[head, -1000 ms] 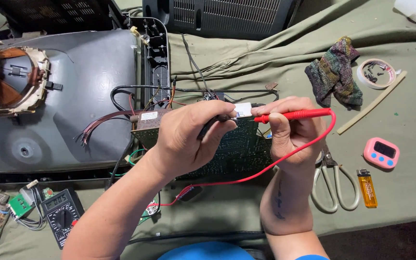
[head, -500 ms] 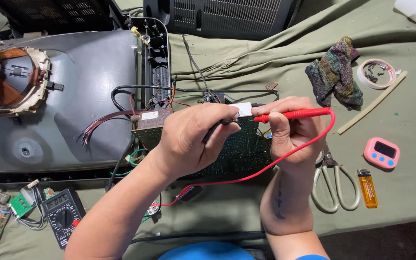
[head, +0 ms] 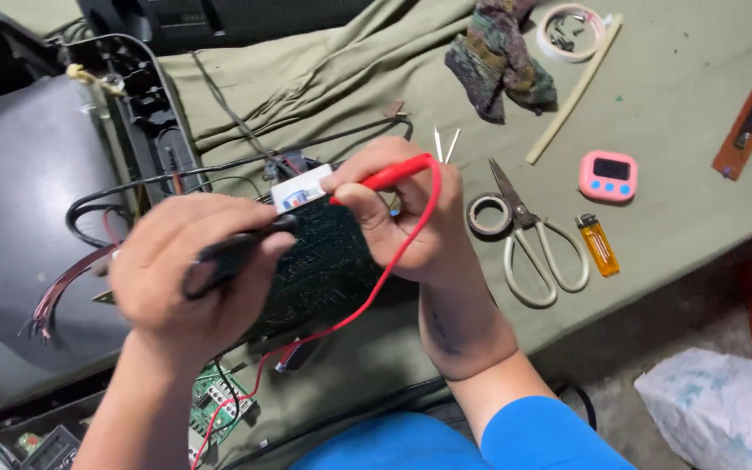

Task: The person uses a multimeter to test various points on a circuit board and the internal components of a disassembled CRT television. They move the multimeter probes to different locations on the board and the TV chassis while observing the readings on the multimeter display.

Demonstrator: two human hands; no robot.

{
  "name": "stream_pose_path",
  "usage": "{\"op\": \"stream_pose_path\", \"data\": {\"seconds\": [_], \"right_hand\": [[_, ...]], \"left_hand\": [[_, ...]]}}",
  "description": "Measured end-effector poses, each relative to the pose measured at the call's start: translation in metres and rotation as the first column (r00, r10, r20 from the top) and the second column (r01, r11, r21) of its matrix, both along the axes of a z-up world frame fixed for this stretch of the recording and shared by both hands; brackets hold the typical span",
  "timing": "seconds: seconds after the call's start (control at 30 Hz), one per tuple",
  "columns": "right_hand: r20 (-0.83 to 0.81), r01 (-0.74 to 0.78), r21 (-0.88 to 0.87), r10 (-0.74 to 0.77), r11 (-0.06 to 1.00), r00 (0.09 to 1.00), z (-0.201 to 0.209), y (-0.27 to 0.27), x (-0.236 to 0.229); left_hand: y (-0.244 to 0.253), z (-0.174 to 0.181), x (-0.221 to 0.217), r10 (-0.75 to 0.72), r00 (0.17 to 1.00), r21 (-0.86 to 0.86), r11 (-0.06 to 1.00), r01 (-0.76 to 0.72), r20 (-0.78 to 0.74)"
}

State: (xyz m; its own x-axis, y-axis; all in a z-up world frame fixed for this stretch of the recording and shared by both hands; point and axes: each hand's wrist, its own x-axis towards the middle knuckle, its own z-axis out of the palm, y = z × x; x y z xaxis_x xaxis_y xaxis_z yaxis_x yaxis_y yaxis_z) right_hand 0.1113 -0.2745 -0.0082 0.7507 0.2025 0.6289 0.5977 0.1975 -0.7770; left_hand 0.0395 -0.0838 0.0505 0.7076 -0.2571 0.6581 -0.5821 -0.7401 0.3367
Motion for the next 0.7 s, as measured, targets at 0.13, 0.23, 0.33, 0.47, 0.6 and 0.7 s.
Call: {"op": "stream_pose_path", "data": {"seconds": [0.13, 0.23, 0.33, 0.47, 0.6, 0.7], "right_hand": [[0.066, 0.034, -0.049, -0.031, 0.998, 0.997, 0.003, -0.003, 0.004], [0.111, 0.023, -0.043, -0.018, 0.999, 0.994, 0.001, -0.002, 0.006], [0.113, 0.026, -0.048, -0.020, 0.999, 0.993, 0.002, -0.002, 0.005], [0.100, 0.032, -0.049, -0.027, 0.998, 0.995, 0.001, -0.001, 0.005], [0.099, 0.036, -0.063, -0.030, 0.997, 0.995, 0.000, 0.000, 0.005], [0.049, 0.013, -0.032, -0.011, 0.999, 0.999, 0.002, 0.002, 0.003]], "left_hand": [[0.006, -0.001, 0.002, 0.011, 1.000, -0.010, 1.000, -0.011, -0.023], [0.008, 0.001, 0.001, 0.000, 0.991, -0.084, 0.996, -0.012, -0.131], [0.012, 0.002, -0.001, 0.000, 0.964, -0.203, 0.978, -0.055, -0.265], [0.017, 0.007, 0.000, 0.038, 0.936, -0.181, 0.978, -0.108, -0.351], [0.019, 0.012, 0.003, 0.009, 0.915, -0.172, 0.981, -0.085, -0.404], [0.019, 0.014, 0.008, 0.003, 0.910, -0.152, 0.986, -0.072, -0.415]]}}
